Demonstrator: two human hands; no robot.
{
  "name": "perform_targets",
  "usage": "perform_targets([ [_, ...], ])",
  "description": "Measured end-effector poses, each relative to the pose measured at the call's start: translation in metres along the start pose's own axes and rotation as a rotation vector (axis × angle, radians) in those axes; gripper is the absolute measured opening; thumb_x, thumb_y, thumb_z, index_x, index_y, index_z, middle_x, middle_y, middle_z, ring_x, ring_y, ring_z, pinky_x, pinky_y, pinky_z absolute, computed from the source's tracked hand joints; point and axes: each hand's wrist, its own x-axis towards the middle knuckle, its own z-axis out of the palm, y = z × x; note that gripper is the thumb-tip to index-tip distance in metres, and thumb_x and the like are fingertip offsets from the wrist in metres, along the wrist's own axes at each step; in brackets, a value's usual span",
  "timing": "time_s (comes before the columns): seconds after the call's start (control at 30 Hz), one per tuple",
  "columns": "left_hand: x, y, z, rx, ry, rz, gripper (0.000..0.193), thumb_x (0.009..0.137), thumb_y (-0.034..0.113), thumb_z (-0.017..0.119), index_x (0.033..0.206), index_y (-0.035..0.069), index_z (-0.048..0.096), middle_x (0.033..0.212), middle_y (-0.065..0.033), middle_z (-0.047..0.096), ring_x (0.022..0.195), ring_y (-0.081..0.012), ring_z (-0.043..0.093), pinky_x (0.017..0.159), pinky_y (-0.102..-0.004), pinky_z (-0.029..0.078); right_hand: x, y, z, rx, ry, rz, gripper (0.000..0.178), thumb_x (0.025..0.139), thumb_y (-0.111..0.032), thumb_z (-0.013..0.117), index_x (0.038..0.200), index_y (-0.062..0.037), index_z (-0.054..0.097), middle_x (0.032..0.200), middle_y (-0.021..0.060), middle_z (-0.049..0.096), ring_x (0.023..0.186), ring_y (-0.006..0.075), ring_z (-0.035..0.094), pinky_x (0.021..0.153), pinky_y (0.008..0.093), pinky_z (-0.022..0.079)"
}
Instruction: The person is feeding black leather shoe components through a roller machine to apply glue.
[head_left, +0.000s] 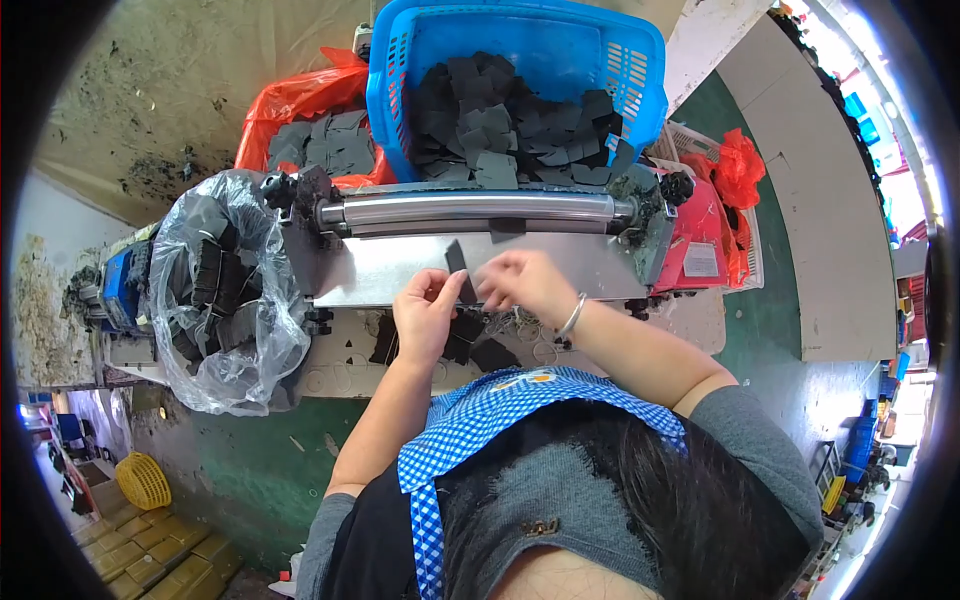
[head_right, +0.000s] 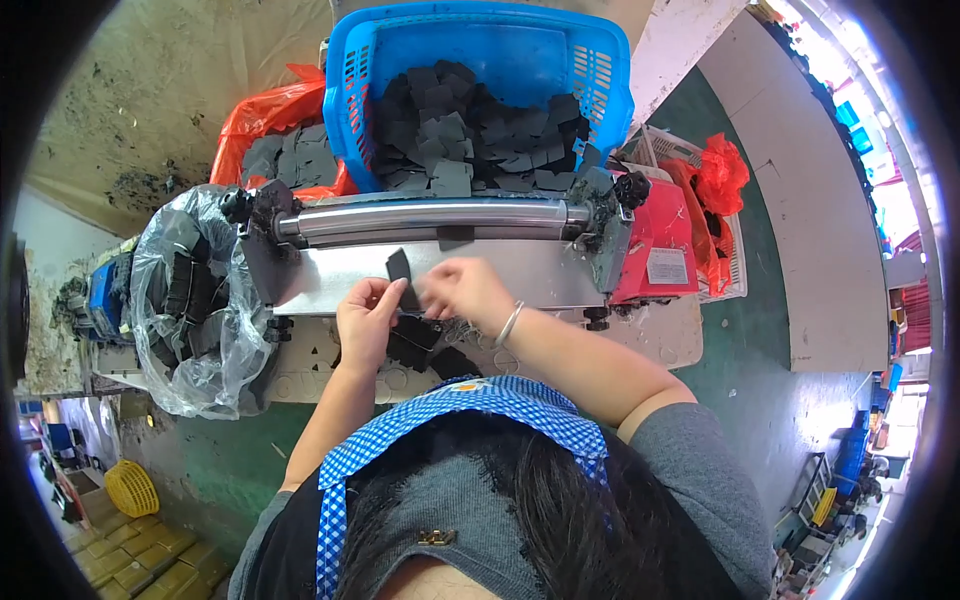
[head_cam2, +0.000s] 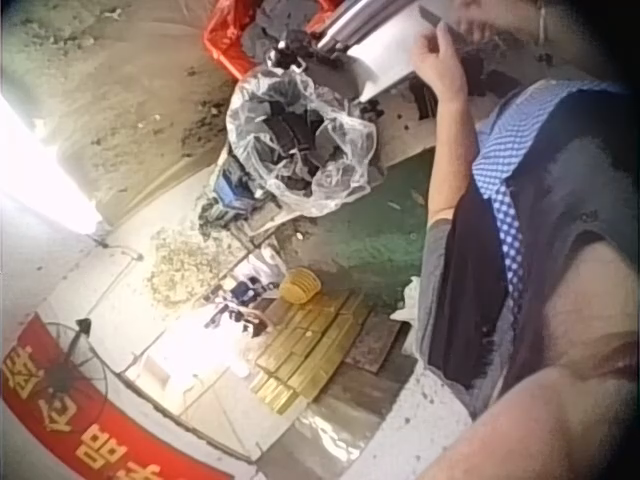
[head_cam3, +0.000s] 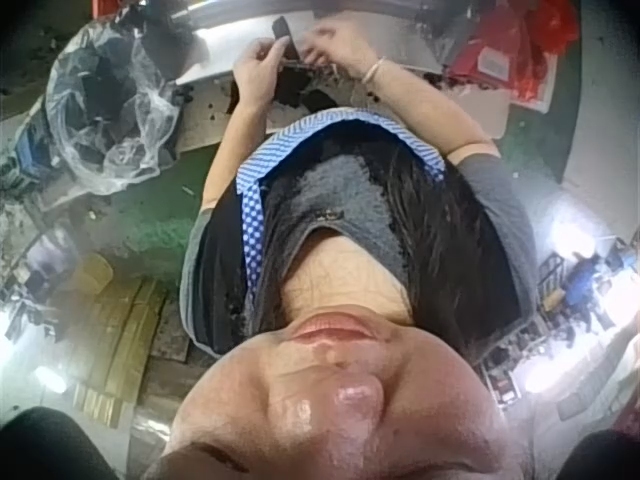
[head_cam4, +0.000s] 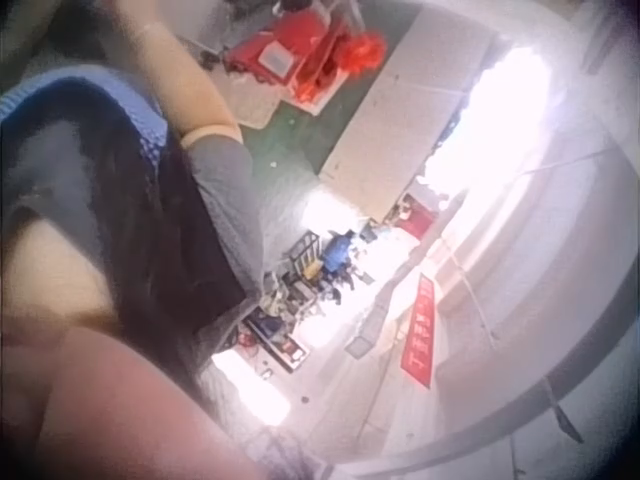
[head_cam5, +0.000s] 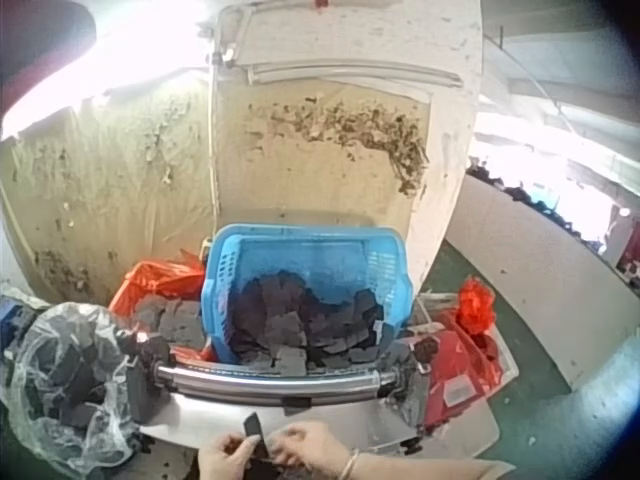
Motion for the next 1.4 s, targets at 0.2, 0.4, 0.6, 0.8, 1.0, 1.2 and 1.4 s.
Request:
perform_targets([
  [0.2,-0.007,0.006,0.003,-0.452,-0.111,-0.278,0.015,0.087,0.016,0.062,0.083,0.002,0.061,0.068,-0.0026,0.060,0.055,-0.0089,0.058,0.051,-0.0192,0.046,-0.012,0.006,0.007,-0.085,-0.166,-0.047,0.020,0.088,-0.016,0.059,0.096,0.0029,0.061,0.081,0.0097,0.065,0.068,0.0137,0.063,0.059,0.0222,0.051],
  [0.4,-0.013,-0.004,0.004,-0.327,0.067,0.018,0.017,0.090,0.018,0.059,0.087,0.001,0.060,0.070,-0.0018,0.060,0.059,-0.0079,0.057,0.055,-0.0187,0.045,0.013,0.002,-0.019,0.273,0.118,0.185,0.027,0.091,-0.023,0.053,0.098,0.0023,0.053,0.089,0.0143,0.064,0.073,0.0191,0.066,0.055,0.0234,0.051],
  [0.6,-0.038,0.003,0.001,-0.269,-0.015,0.012,0.012,0.092,0.011,0.054,0.088,0.001,0.059,0.073,-0.0014,0.059,0.062,-0.0074,0.054,0.058,-0.0184,0.043,-0.013,-0.006,-0.025,0.015,-0.176,0.273,0.026,0.089,-0.026,0.059,0.076,-0.0032,0.057,0.067,0.0058,0.061,0.057,0.0100,0.058,0.048,0.0205,0.043],
  [0.8,-0.071,-0.104,0.017,0.731,-0.504,0.514,0.026,0.073,0.011,0.067,0.096,0.002,0.058,0.090,-0.0123,0.061,0.080,-0.0283,0.060,0.067,-0.0367,0.050,0.031,-0.008,-0.038,0.365,0.300,0.171,0.020,0.088,-0.022,0.058,0.088,-0.0032,0.055,0.074,0.0049,0.062,0.060,0.0103,0.058,0.048,0.0204,0.042],
  [1.0,-0.067,-0.167,0.046,1.153,-0.604,0.516,0.045,0.074,0.013,0.061,0.116,0.001,0.049,0.120,-0.0173,0.049,0.107,-0.0309,0.051,0.083,-0.0394,0.047,-0.019,0.010,-0.039,0.239,0.093,0.117,0.016,0.088,-0.022,0.059,0.086,-0.0062,0.055,0.072,0.0031,0.061,0.057,0.0085,0.056,0.049,0.0184,0.041],
  [1.2,-0.055,-0.156,0.057,1.367,-0.600,0.316,0.029,0.079,0.014,0.050,0.103,0.000,0.055,0.107,-0.0148,0.053,0.096,-0.0283,0.053,0.075,-0.0377,0.047,-0.048,0.028,-0.055,0.295,0.132,0.147,0.016,0.088,-0.021,0.060,0.087,-0.0060,0.055,0.070,0.0022,0.060,0.055,0.0069,0.054,0.047,0.0184,0.039],
  [1.4,-0.050,-0.161,0.050,1.244,-0.618,0.410,0.028,0.070,0.015,0.066,0.093,0.003,0.055,0.098,-0.0143,0.053,0.092,-0.0306,0.055,0.074,-0.0405,0.048,-0.050,0.025,-0.054,0.239,0.109,0.156,0.014,0.089,-0.021,0.058,0.089,-0.0075,0.056,0.068,-0.0004,0.059,0.054,0.0050,0.051,0.048,0.0172,0.039],
])
